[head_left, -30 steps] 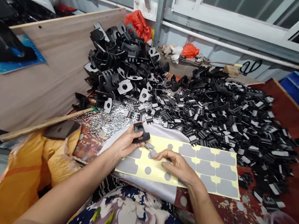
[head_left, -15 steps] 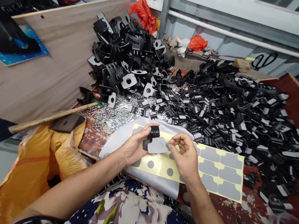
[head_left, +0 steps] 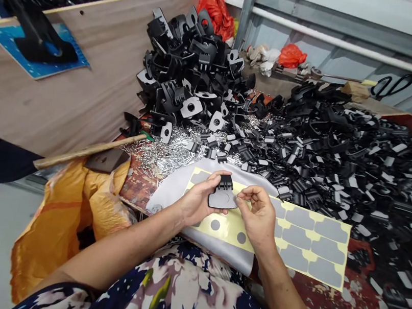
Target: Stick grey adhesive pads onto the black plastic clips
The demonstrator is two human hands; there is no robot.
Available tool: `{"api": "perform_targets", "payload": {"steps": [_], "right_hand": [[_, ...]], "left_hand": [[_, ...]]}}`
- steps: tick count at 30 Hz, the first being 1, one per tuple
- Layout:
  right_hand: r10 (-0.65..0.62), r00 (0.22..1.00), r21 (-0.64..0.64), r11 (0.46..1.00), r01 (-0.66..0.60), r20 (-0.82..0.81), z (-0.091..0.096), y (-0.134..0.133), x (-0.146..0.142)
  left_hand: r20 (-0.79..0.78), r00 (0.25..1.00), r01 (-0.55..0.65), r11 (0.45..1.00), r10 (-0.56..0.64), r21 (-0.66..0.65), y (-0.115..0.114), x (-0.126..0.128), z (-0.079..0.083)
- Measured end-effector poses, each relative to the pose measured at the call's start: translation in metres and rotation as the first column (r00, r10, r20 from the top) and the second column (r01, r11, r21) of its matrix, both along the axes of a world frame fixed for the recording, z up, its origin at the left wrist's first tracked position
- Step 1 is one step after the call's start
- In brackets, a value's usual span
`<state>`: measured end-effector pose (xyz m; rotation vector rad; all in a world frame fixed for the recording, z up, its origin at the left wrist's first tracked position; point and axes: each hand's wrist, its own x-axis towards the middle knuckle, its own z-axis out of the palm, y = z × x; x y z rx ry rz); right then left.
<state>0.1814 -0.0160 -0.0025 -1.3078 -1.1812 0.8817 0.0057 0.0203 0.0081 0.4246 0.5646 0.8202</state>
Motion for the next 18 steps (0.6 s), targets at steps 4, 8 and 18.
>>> {"api": "perform_targets", "payload": {"steps": [4, 8, 18], "right_hand": [[-0.005, 1.0, -0.002, 1.0, 0.005, 0.004, 0.0006, -0.0014, -0.0029], [-0.008, 1.0, -0.011, 1.0, 0.008, -0.014, 0.0002, -0.0013, -0.0039], [-0.007, 0.993, -0.046, 0.999, 0.001, -0.115, -0.0058, 0.0024, -0.0023]], "left_hand": [[0.004, 1.0, 0.001, 1.0, -0.001, -0.005, 0.0009, -0.0006, -0.0027], [0.004, 1.0, -0.004, 1.0, 0.004, -0.012, 0.0009, -0.001, -0.0029], [-0.011, 1.0, -0.017, 0.999, 0.016, -0.031, 0.0018, -0.0015, -0.0026]]}}
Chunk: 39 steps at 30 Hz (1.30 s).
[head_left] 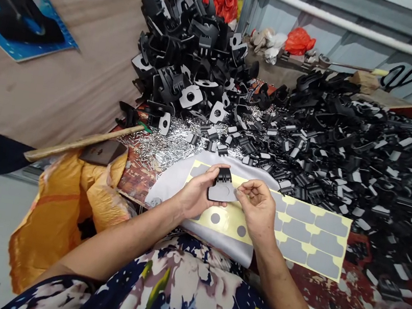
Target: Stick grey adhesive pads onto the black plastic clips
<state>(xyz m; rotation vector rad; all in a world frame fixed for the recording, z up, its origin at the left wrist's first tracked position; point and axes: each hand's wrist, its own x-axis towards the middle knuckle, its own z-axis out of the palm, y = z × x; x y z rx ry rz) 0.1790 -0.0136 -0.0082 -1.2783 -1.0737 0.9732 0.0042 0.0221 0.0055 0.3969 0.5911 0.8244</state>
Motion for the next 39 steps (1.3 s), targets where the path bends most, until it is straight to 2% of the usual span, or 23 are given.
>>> {"api": "perform_targets", "payload": {"steps": [12, 15, 17, 21, 24, 26, 29, 31, 32, 33, 34, 36, 38, 39], "right_hand": [[0.001, 0.991, 0.062, 0.998, -0.01, 0.132, -0.002, 0.0, -0.004], [0.01, 0.976, 0.085, 0.996, -0.029, 0.217, -0.001, -0.001, -0.004], [0.019, 0.955, 0.11, 0.992, -0.054, 0.298, -0.001, -0.003, -0.005], [-0.061, 0.846, 0.243, 0.967, -0.082, 0.53, -0.002, -0.01, -0.014], [-0.183, 0.741, 0.387, 0.916, -0.111, 0.646, -0.006, -0.015, -0.022], [-0.236, 0.677, 0.441, 0.886, -0.144, 0.697, -0.008, -0.019, -0.023], [-0.325, 0.55, 0.482, 0.861, -0.166, 0.769, -0.009, -0.024, -0.016], [-0.365, 0.473, 0.461, 0.881, -0.101, 0.802, -0.007, -0.026, -0.007], [-0.348, 0.469, 0.419, 0.907, -0.053, 0.812, -0.005, -0.027, -0.003], [-0.295, 0.503, 0.351, 0.936, -0.018, 0.812, -0.004, -0.027, 0.001], [-0.211, 0.571, 0.263, 0.965, -0.009, 0.793, -0.002, -0.026, 0.004], [0.01, 0.729, 0.062, 0.996, -0.071, 0.684, 0.0, -0.024, 0.006], [0.193, 0.831, -0.09, 0.981, -0.171, 0.522, -0.001, -0.021, 0.004], [0.234, 0.867, -0.125, 0.972, -0.199, 0.44, -0.002, -0.02, 0.002]], "left_hand": [[0.013, 1.0, 0.006, 1.0, -0.006, 0.006, 0.001, -0.003, -0.001], [-0.002, 1.0, 0.027, 0.998, -0.027, 0.048, -0.001, -0.002, -0.001], [-0.078, 0.997, 0.011, 0.993, -0.002, 0.116, -0.004, 0.001, -0.003], [-0.261, 0.944, -0.116, 0.944, 0.202, 0.31, -0.008, 0.011, -0.015], [-0.34, 0.87, -0.184, 0.875, 0.358, 0.449, -0.011, 0.015, -0.024], [-0.362, 0.836, -0.203, 0.845, 0.412, 0.494, -0.013, 0.016, -0.028], [-0.384, 0.838, -0.202, 0.874, 0.387, 0.441, -0.016, 0.017, -0.028], [-0.377, 0.87, -0.186, 0.92, 0.317, 0.344, -0.017, 0.017, -0.025], [-0.366, 0.886, -0.179, 0.938, 0.286, 0.298, -0.017, 0.016, -0.023], [-0.356, 0.896, -0.174, 0.948, 0.264, 0.266, -0.018, 0.016, -0.021], [-0.349, 0.903, -0.169, 0.954, 0.25, 0.246, -0.018, 0.016, -0.02], [-0.344, 0.913, -0.146, 0.963, 0.219, 0.225, -0.019, 0.017, -0.016], [-0.335, 0.928, -0.096, 0.973, 0.163, 0.209, -0.02, 0.017, -0.011], [-0.319, 0.939, -0.069, 0.978, 0.131, 0.198, -0.02, 0.016, -0.008]]}}
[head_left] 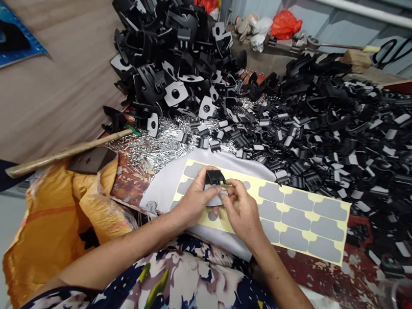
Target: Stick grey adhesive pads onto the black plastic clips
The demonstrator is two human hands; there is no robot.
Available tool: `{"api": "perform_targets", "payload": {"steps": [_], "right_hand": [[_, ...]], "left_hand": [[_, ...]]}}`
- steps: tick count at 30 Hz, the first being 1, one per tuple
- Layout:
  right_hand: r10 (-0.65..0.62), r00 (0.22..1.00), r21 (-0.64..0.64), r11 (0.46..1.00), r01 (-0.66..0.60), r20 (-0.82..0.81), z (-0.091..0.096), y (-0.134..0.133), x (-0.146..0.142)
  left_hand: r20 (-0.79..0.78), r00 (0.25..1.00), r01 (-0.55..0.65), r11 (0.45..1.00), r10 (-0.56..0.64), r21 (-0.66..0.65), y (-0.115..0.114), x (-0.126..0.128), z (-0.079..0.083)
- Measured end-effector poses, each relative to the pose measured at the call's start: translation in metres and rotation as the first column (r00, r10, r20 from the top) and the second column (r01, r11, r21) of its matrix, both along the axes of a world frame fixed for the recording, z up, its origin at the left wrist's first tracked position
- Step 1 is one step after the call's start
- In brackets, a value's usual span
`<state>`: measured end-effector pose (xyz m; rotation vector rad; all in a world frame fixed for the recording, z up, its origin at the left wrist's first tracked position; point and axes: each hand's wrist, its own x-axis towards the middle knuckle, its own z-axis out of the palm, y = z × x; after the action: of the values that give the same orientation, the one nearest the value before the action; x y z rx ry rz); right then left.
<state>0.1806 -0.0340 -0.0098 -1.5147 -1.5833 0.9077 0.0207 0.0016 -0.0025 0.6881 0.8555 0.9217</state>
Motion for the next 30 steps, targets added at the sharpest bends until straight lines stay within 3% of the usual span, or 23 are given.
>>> {"api": "perform_targets", "payload": {"steps": [3, 7, 12, 15, 18, 20, 22, 24, 27, 30], "right_hand": [[-0.082, 0.982, 0.023, 0.996, 0.087, -0.169, -0.001, 0.001, -0.005], [-0.201, 0.969, 0.189, 0.956, 0.226, -0.14, -0.001, -0.001, -0.007], [-0.136, 0.959, 0.166, 0.969, 0.18, -0.247, 0.001, -0.001, -0.001], [-0.137, 0.99, 0.326, 0.936, 0.135, -0.018, 0.012, -0.007, 0.002], [-0.07, 0.966, 0.437, 0.898, -0.047, 0.248, 0.025, -0.019, -0.002], [-0.024, 0.946, 0.474, 0.869, -0.14, 0.325, 0.033, -0.027, -0.005], [-0.008, 0.959, 0.515, 0.845, -0.146, 0.285, 0.04, -0.032, -0.005], [0.01, 0.981, 0.487, 0.867, -0.106, 0.195, 0.043, -0.034, 0.0], [0.045, 0.973, 0.269, 0.957, -0.106, 0.225, 0.033, -0.031, 0.012], [0.056, 0.912, 0.114, 0.987, -0.111, 0.406, 0.005, -0.025, 0.02]], "left_hand": [[0.151, 0.986, 0.077, 0.995, -0.067, -0.059, 0.0, -0.005, 0.008], [0.356, 0.93, 0.157, 0.973, -0.089, -0.167, 0.0, -0.014, 0.015], [0.29, 0.951, 0.168, 0.965, -0.105, -0.201, -0.01, -0.015, 0.024], [0.222, 0.971, 0.129, 0.972, -0.084, -0.194, -0.017, -0.015, 0.026], [0.196, 0.979, 0.1, 0.978, -0.063, -0.185, -0.018, -0.014, 0.022], [0.2, 0.977, 0.114, 0.975, -0.075, -0.19, -0.016, -0.014, 0.018], [0.183, 0.982, 0.094, 0.974, -0.055, -0.208, -0.011, -0.018, 0.016], [0.122, 0.992, 0.013, 0.974, 0.015, -0.224, -0.005, -0.025, 0.016], [-0.017, 0.998, -0.067, 0.975, 0.064, -0.212, -0.002, -0.038, 0.018], [-0.12, 0.981, 0.124, 0.972, -0.15, -0.201, -0.006, -0.048, 0.017]]}}
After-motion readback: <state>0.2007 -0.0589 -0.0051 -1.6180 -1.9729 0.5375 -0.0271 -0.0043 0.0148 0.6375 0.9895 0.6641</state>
